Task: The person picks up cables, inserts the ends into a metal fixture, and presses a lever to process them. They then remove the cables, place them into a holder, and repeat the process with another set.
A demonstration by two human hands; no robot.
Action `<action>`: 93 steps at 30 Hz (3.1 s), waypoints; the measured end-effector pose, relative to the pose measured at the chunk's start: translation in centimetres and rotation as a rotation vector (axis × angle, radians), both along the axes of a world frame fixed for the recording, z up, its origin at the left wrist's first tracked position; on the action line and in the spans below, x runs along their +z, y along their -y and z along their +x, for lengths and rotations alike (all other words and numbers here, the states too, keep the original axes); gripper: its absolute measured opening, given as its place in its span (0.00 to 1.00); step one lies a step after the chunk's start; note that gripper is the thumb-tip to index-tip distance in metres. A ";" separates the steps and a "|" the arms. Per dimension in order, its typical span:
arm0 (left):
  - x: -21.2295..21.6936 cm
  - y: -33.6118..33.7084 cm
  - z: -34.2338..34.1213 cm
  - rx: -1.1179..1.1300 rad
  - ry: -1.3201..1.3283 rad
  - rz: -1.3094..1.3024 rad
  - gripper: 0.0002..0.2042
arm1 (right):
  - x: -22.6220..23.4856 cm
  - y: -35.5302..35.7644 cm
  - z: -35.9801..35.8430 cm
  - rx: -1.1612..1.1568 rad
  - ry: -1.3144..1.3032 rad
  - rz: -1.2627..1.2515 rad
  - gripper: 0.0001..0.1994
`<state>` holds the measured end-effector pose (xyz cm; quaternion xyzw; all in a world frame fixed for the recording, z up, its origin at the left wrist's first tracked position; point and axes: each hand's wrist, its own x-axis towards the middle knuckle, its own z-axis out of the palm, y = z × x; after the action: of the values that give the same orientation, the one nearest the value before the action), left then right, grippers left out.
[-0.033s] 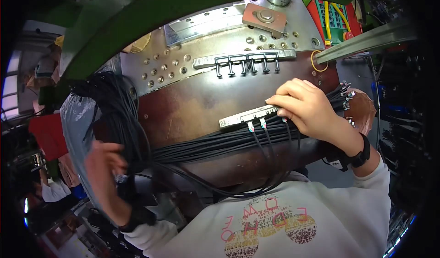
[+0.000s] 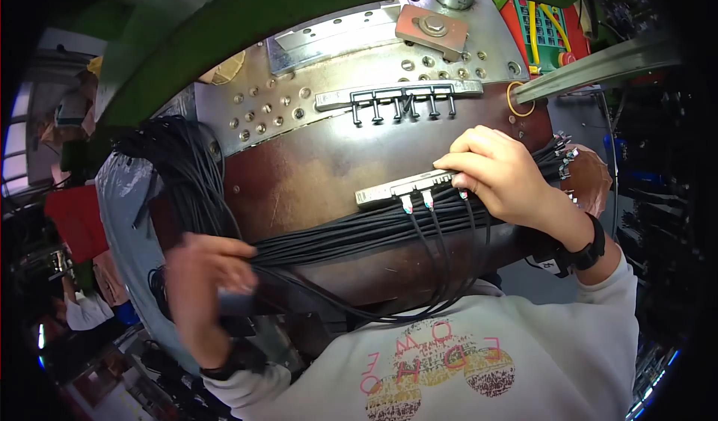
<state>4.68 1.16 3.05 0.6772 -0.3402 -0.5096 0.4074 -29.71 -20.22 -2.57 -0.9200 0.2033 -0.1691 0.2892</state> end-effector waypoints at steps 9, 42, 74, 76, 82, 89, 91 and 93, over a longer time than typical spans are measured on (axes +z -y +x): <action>-2.0 15.1 -10.8 -0.004 -1.030 -0.189 0.17 | 1.5 10.8 13.1 0.004 0.241 -0.611 0.12; -6.5 22.2 -1.9 -0.272 1.219 -0.665 0.28 | 0.1 11.4 10.9 -0.376 0.172 -0.181 0.17; -19.6 -16.5 -5.3 -0.744 1.388 0.511 0.16 | -14.6 -12.7 -16.6 -0.727 -0.315 0.120 0.15; -18.3 -15.1 -6.0 -0.675 1.259 0.615 0.17 | -13.6 -12.2 -15.5 -0.700 -0.433 0.038 0.15; -9.9 -9.6 -9.9 -0.456 0.699 0.283 0.17 | -2.6 -9.6 -13.6 -0.309 -1.033 0.288 0.15; -3.1 3.3 -18.0 -0.847 0.209 -0.594 0.31 | 3.6 1.3 -0.2 -0.004 -0.125 -0.277 0.22; -3.4 6.5 -20.6 -0.756 0.633 -0.728 0.37 | 0.9 3.9 3.9 -0.018 -0.069 -0.636 0.27; -3.9 7.8 -20.7 -0.617 0.937 -0.539 0.45 | -1.5 5.0 5.6 -0.010 0.037 -0.685 0.30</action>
<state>-16.04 -6.59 -0.82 0.5727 -0.7795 -0.1490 0.2053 -24.07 -25.22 -4.11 -0.9595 0.1339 -0.2456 -0.0338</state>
